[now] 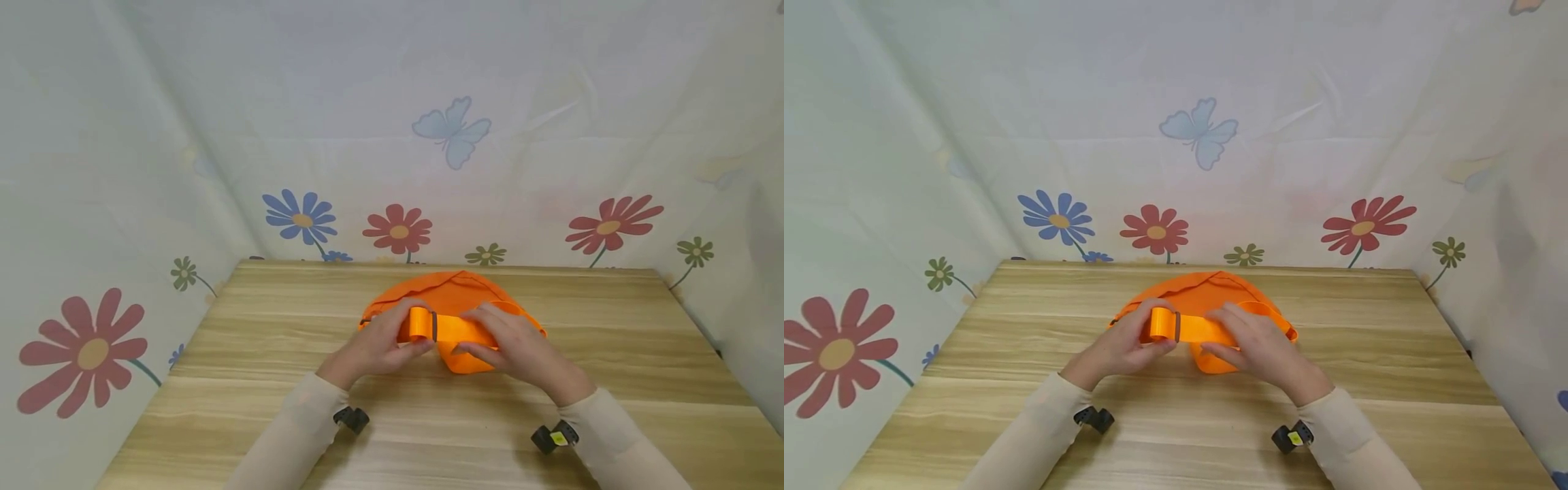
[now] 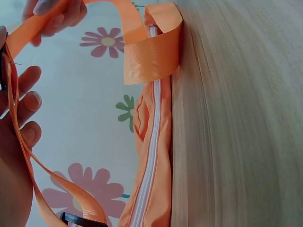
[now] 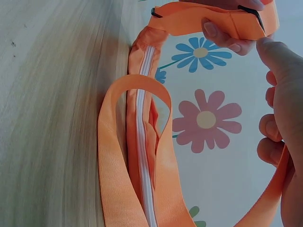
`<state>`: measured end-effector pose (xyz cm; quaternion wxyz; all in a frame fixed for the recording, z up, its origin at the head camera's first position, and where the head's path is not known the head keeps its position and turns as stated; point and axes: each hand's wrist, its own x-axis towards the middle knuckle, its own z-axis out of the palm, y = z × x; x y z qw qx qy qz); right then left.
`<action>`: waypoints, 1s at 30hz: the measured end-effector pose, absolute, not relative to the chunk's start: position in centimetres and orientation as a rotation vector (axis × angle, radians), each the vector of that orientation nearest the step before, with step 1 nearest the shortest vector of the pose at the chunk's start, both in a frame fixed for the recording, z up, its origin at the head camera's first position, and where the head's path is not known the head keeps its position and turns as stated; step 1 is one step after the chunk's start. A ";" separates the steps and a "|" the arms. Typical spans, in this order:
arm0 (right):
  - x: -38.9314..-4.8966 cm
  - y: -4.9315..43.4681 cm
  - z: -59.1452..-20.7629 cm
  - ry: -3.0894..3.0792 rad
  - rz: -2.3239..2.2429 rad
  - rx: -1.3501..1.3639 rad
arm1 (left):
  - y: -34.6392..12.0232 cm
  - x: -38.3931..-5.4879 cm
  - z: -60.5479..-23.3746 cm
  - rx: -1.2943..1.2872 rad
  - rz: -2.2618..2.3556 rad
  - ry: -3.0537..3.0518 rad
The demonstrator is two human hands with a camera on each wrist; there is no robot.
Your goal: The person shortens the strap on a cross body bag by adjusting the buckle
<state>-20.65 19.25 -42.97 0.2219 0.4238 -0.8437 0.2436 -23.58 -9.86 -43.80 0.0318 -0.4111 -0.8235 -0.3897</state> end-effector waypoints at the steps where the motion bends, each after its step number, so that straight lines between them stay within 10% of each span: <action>1: -20.6 19.2 -43.0 -2.331 0.679 1.171 | -9.9 -23.6 -43.8 -1.267 -1.207 -2.534; 30: -20.4 17.9 -43.0 -2.328 0.684 1.173 | -9.2 -23.7 -43.6 -1.263 -1.216 -2.614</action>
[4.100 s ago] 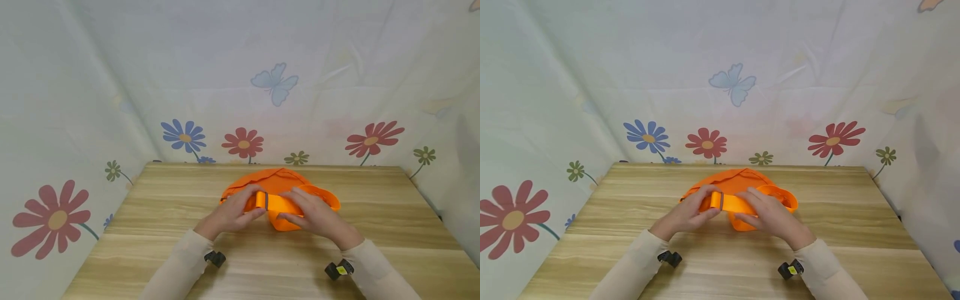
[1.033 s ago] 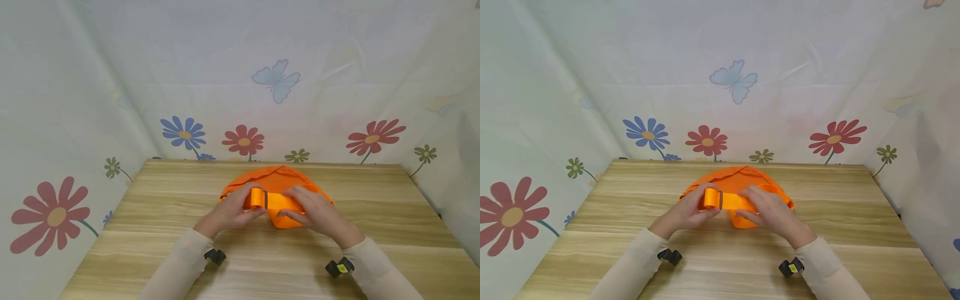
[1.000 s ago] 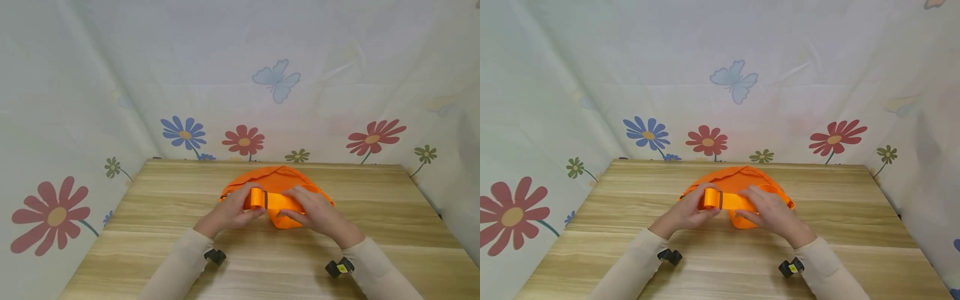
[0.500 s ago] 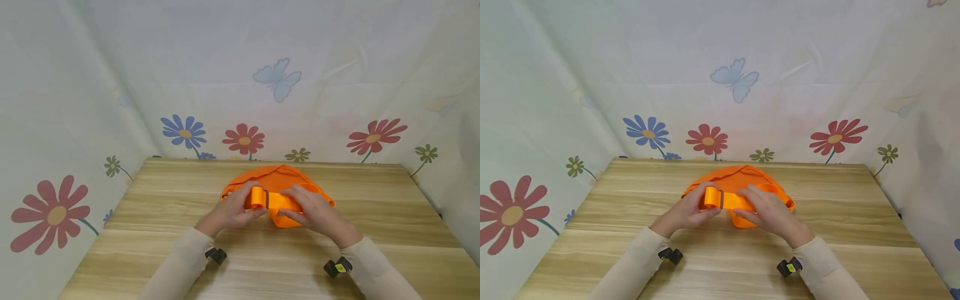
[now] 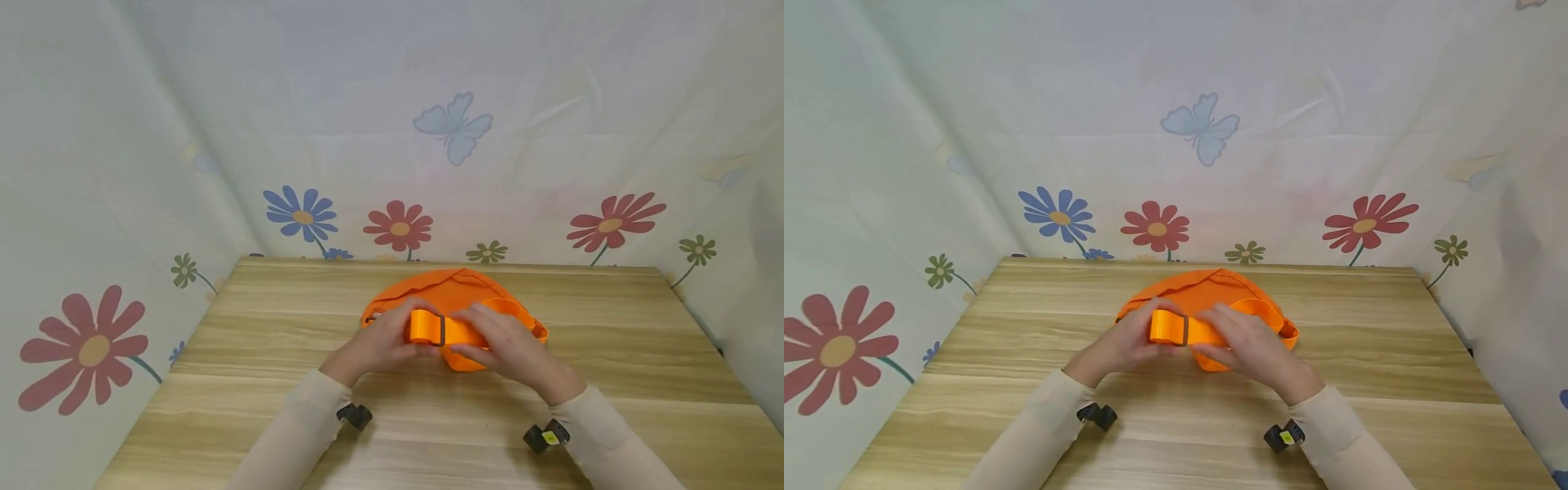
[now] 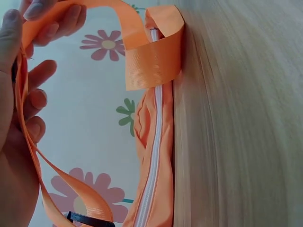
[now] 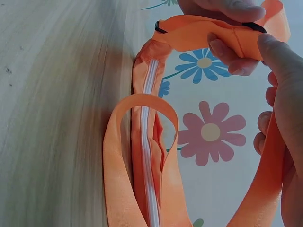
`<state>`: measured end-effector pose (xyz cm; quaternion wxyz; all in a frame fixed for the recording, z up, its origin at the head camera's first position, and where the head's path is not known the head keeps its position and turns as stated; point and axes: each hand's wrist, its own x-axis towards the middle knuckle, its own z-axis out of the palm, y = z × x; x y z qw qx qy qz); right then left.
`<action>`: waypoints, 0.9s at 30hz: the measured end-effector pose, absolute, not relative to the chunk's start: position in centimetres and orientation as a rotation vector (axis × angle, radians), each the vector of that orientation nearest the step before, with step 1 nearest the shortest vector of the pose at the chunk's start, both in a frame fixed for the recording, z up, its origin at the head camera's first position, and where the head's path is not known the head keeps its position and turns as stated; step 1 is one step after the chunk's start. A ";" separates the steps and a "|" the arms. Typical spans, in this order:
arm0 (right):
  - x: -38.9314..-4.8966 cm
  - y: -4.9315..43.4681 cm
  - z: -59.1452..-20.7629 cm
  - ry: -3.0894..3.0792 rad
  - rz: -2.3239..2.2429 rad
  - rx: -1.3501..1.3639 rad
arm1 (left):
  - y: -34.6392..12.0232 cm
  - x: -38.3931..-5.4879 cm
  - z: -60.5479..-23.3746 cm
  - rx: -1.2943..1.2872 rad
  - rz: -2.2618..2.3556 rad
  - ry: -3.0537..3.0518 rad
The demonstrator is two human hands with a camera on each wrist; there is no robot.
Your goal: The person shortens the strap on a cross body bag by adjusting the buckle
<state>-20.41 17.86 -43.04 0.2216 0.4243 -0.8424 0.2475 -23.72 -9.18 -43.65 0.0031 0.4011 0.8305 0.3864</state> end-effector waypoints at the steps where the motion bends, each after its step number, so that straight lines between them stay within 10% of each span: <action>1: -20.4 17.8 -43.1 -2.326 0.686 1.173 | -9.1 -23.8 -43.6 1.278 1.205 2.606; 27: -20.5 17.5 -43.5 -2.281 0.715 1.174 | -9.7 -24.2 -43.7 1.417 1.157 2.672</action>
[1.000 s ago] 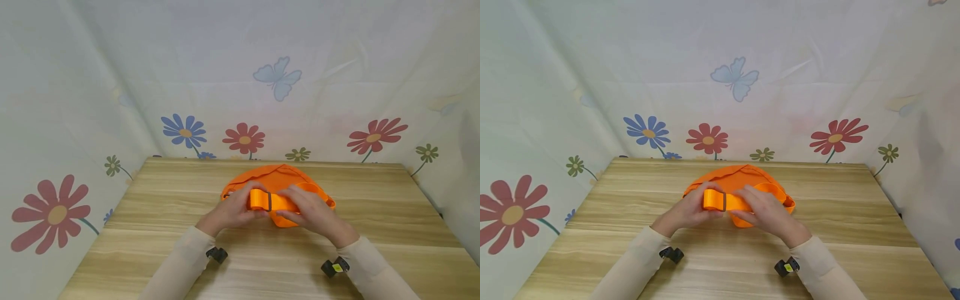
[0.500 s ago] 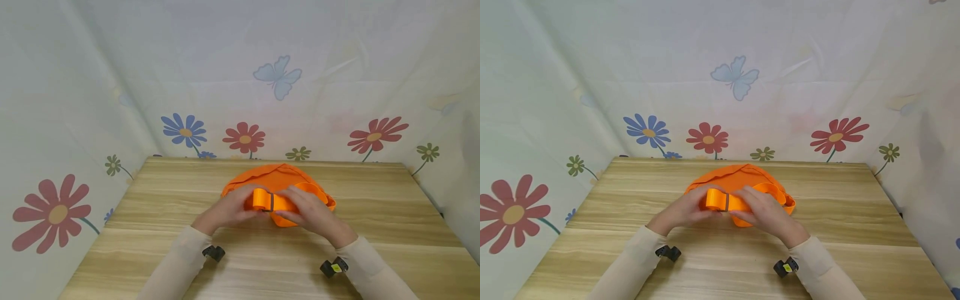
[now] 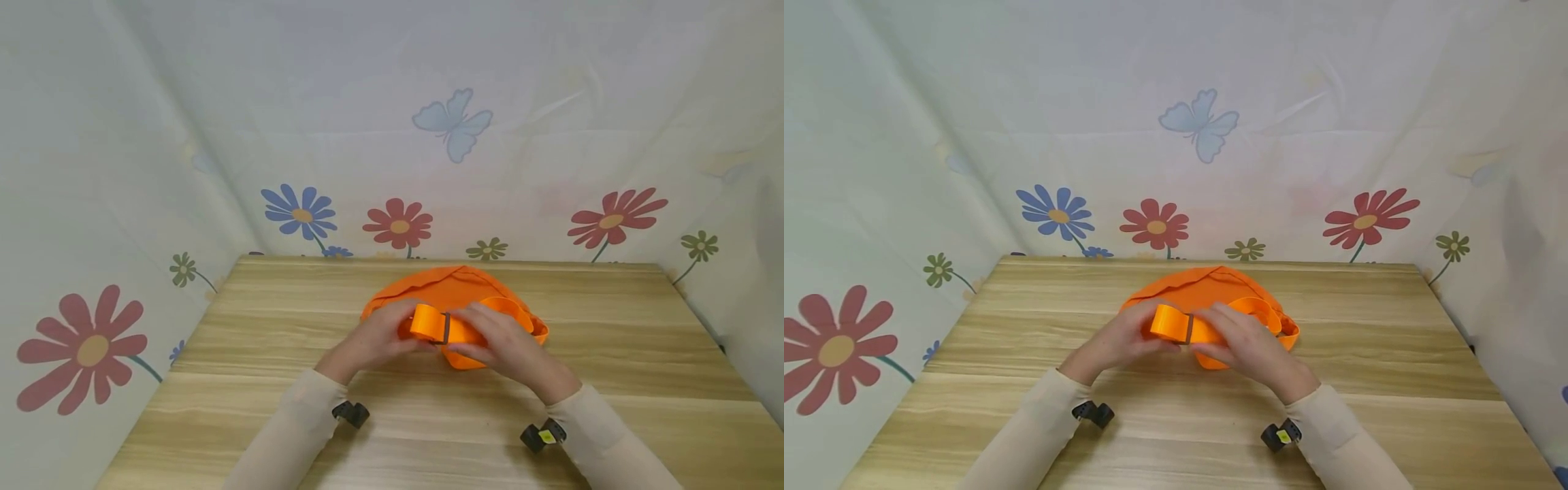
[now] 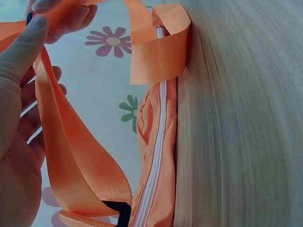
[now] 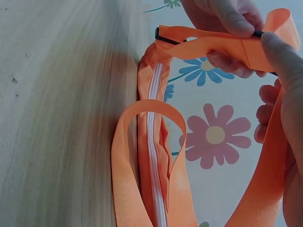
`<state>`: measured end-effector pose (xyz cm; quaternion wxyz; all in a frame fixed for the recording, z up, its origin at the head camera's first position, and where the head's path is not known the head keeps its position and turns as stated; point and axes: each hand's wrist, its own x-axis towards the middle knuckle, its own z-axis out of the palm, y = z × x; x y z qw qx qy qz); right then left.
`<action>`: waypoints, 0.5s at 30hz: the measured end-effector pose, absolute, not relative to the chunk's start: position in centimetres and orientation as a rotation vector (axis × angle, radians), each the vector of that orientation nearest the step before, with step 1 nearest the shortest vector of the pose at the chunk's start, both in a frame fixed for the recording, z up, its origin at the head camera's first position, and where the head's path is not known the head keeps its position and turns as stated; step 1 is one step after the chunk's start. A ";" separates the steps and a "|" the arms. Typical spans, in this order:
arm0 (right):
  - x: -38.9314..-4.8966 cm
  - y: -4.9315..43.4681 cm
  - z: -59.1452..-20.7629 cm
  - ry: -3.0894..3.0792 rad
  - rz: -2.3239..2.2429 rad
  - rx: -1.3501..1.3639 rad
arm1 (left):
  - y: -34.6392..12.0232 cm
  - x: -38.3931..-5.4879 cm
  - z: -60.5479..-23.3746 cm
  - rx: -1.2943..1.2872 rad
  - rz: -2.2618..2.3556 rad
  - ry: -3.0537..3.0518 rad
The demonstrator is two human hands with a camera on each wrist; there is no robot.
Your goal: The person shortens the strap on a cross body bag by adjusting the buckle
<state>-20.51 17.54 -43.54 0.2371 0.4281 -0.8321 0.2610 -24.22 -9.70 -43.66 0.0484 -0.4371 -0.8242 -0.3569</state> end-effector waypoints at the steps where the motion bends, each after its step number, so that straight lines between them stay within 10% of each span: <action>1: -20.5 17.5 -43.6 -2.271 0.710 1.173 | -9.7 -24.2 -43.7 -1.340 -1.070 -2.507; 15: -20.5 17.3 -43.6 -2.285 0.738 1.183 | -9.7 -24.3 -43.9 -1.355 -0.976 -2.547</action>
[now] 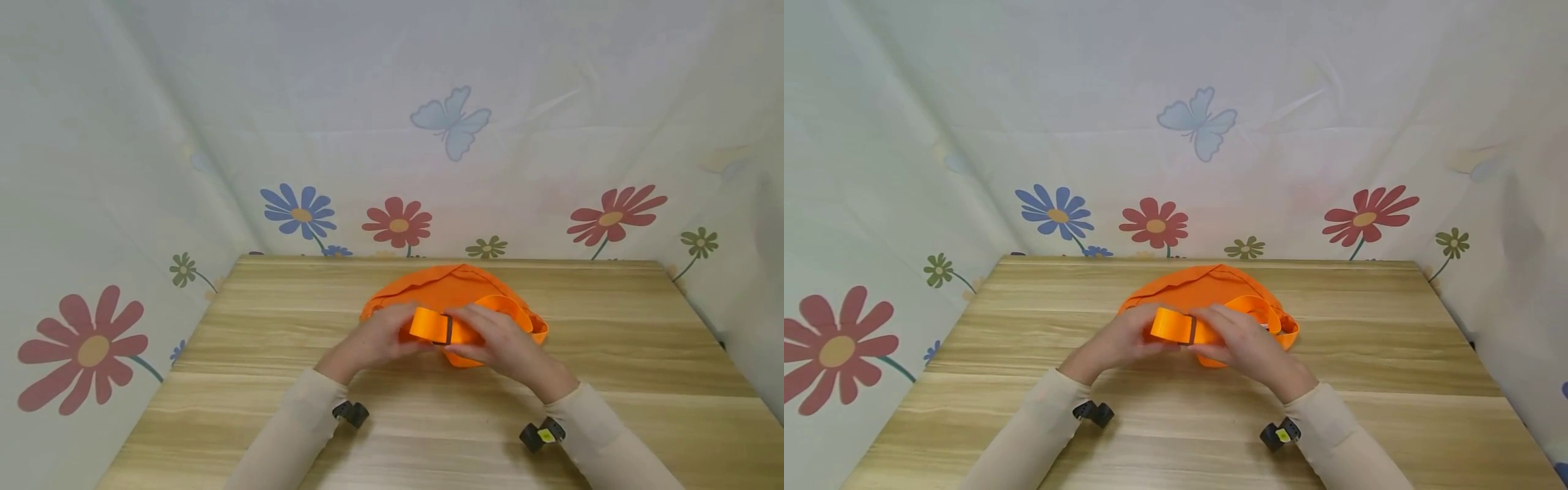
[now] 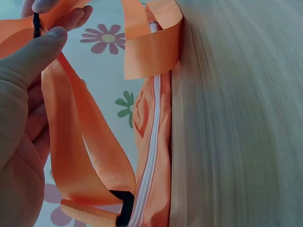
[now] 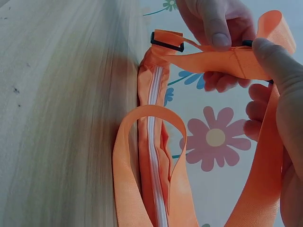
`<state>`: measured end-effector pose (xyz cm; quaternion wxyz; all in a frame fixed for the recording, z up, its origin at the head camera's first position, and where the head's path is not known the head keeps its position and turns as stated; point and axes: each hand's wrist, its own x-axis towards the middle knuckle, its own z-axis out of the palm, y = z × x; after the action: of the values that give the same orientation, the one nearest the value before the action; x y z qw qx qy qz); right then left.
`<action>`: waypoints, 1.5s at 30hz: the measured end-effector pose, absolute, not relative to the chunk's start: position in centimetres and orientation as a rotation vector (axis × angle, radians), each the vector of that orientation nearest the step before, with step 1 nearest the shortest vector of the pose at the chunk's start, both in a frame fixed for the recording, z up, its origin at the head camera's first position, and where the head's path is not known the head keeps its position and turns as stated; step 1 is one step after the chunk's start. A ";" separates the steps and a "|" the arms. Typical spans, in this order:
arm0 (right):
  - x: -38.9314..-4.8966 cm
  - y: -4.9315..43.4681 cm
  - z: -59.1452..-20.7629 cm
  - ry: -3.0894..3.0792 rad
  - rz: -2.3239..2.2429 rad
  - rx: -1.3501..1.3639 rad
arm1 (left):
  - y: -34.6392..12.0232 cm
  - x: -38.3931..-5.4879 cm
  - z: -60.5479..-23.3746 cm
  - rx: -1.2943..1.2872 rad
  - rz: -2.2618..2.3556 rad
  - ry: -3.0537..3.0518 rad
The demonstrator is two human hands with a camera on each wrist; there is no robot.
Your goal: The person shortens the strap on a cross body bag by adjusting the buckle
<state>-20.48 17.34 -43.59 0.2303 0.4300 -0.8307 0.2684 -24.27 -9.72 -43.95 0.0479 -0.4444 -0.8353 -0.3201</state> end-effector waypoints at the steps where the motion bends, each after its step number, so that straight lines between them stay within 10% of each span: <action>1: -20.5 17.4 -43.6 -2.291 0.741 1.183 | -9.8 -24.3 -43.9 -1.360 -0.969 -2.547; 45: -20.6 18.7 -43.3 -2.379 0.719 1.147 | -17.4 -23.4 -43.5 -1.165 -0.748 -2.621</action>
<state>-20.60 18.65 -43.32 0.2007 0.4105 -0.8515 0.2573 -23.36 -17.40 -43.49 0.0885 -0.3914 -0.8808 -0.2512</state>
